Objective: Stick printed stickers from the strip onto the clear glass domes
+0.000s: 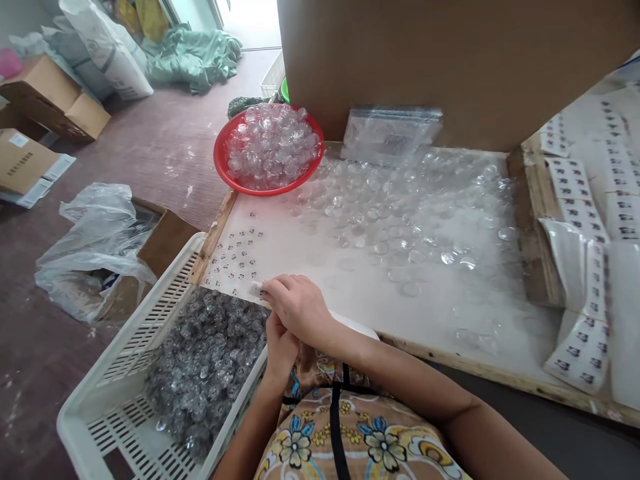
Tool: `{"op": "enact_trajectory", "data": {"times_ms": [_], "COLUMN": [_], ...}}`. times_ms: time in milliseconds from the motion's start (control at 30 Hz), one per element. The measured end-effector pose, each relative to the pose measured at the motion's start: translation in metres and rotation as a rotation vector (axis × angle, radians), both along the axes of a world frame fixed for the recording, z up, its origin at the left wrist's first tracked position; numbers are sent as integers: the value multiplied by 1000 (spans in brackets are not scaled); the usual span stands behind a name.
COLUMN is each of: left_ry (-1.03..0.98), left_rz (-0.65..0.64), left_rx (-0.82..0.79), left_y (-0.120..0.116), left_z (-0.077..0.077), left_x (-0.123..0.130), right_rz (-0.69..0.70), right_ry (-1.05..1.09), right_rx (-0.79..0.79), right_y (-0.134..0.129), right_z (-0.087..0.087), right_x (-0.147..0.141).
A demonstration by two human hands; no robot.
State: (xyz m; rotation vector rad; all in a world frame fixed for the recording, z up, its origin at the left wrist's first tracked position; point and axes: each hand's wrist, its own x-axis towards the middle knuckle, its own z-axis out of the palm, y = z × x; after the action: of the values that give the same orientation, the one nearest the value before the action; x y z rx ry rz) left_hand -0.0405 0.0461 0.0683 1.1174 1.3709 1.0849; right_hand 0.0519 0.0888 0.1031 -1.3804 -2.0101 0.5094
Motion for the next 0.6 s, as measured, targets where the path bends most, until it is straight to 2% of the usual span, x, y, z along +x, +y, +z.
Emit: {"op": "enact_trajectory", "data": {"times_ms": [333, 500, 600], "left_ry": [-130, -135, -182], "left_rz": [66, 76, 141], "left_rx": [-107, -128, -143], "left_y": [-5, -2, 0], "left_z": [0, -2, -6], "left_x": [8, 5, 1], "right_rz": [20, -30, -1], "right_ry": [308, 209, 237], "right_rx": [-203, -154, -28], "right_y": [9, 5, -1], "right_z": [-2, -8, -3], "right_x": [7, 0, -3]}}
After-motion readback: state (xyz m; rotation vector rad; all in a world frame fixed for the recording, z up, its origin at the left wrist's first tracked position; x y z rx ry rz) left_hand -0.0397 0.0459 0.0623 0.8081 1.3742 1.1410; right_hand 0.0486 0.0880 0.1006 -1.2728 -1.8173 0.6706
